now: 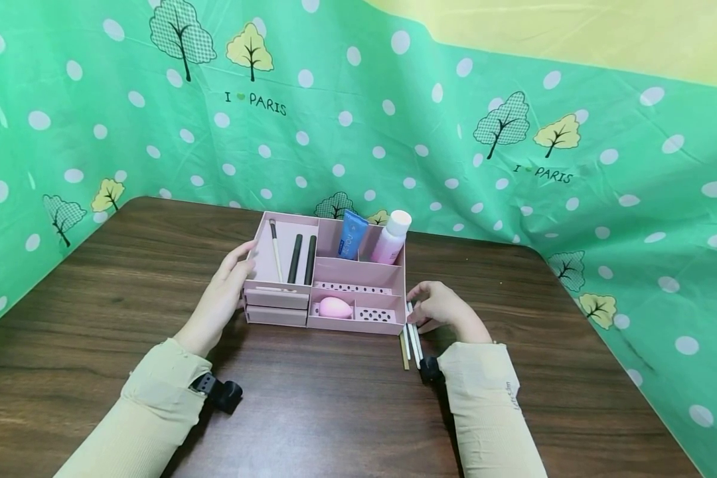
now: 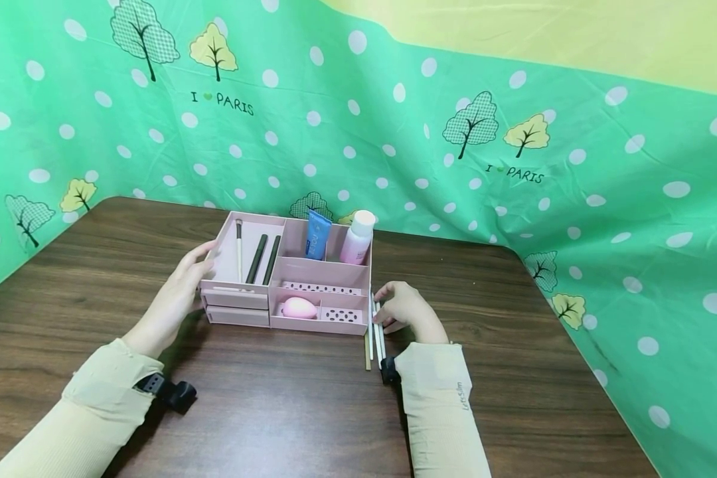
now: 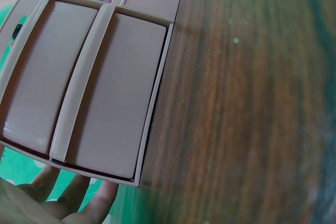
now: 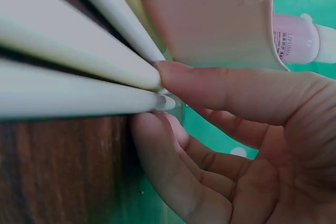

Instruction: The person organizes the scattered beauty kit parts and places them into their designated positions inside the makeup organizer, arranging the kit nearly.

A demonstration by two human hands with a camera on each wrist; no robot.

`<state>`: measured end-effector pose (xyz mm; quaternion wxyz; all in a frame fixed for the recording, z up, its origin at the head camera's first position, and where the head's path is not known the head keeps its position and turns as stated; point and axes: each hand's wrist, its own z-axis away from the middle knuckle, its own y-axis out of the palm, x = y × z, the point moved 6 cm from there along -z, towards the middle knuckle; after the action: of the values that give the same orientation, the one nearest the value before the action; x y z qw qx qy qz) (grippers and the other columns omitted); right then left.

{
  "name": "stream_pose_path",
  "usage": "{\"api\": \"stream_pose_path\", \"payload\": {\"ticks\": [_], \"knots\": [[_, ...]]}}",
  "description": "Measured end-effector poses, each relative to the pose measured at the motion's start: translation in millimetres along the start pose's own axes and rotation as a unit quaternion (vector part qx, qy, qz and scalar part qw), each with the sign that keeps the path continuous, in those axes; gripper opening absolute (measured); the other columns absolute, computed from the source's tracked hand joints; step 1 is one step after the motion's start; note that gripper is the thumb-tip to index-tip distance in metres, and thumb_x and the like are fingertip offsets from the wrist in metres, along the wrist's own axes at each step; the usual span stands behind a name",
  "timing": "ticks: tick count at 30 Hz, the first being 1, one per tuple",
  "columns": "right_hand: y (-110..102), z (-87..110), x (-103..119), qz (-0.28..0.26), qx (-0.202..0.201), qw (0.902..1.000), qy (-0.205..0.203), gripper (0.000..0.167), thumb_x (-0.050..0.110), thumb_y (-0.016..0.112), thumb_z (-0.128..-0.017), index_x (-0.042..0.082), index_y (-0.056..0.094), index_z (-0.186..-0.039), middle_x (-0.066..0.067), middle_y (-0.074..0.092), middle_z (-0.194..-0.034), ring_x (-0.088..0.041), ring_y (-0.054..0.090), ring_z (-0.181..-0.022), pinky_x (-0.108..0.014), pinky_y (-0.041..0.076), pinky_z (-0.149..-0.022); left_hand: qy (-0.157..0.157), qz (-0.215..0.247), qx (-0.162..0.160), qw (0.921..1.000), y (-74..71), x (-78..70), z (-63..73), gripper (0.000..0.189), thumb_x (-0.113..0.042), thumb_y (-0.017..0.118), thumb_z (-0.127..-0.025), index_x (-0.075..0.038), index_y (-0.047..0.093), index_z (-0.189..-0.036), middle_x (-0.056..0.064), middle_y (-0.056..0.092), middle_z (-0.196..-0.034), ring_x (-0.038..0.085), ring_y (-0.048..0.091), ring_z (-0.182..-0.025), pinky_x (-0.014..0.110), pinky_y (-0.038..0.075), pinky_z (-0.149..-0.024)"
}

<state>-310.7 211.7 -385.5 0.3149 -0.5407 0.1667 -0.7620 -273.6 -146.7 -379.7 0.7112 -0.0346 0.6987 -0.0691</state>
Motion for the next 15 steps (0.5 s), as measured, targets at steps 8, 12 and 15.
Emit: {"api": "stream_pose_path", "payload": {"ticks": [8,12,15], "knots": [[1.2,-0.7,2.9,0.007,-0.013,0.9999,0.008,0.043,-0.008,0.066,-0.076,-0.004,0.055,-0.117,-0.007,0.053,-0.077,-0.016,0.055,-0.062,-0.036,0.059,-0.063,0.001,0.005,0.0,1.0,-0.2,0.2,0.3,0.055,-0.041,0.03,-0.105,-0.031,0.021,-0.158,0.011,0.019,-0.163,0.031,0.033,-0.138,0.052,0.037,-0.103],[1.9,-1.4,3.3,0.015,-0.021,0.9996,0.011,0.042,-0.008,0.065,-0.076,-0.003,0.056,-0.117,-0.007,0.054,-0.077,-0.016,0.056,-0.062,-0.038,0.059,-0.064,0.001,0.005,0.0,1.0,0.0,0.3,0.4,0.054,-0.041,0.03,-0.105,-0.031,0.021,-0.158,0.011,0.021,-0.163,0.031,0.035,-0.136,0.048,0.039,-0.101],[2.2,-2.1,3.1,0.018,-0.021,0.9996,0.009,0.041,-0.007,0.064,-0.077,-0.003,0.056,-0.117,-0.007,0.055,-0.075,-0.016,0.056,-0.061,-0.038,0.059,-0.064,0.001,0.006,-0.001,1.0,0.1,0.2,0.4,0.054,-0.04,0.031,-0.105,-0.031,0.022,-0.158,0.01,0.02,-0.163,0.031,0.038,-0.133,0.046,0.04,-0.099]]}}
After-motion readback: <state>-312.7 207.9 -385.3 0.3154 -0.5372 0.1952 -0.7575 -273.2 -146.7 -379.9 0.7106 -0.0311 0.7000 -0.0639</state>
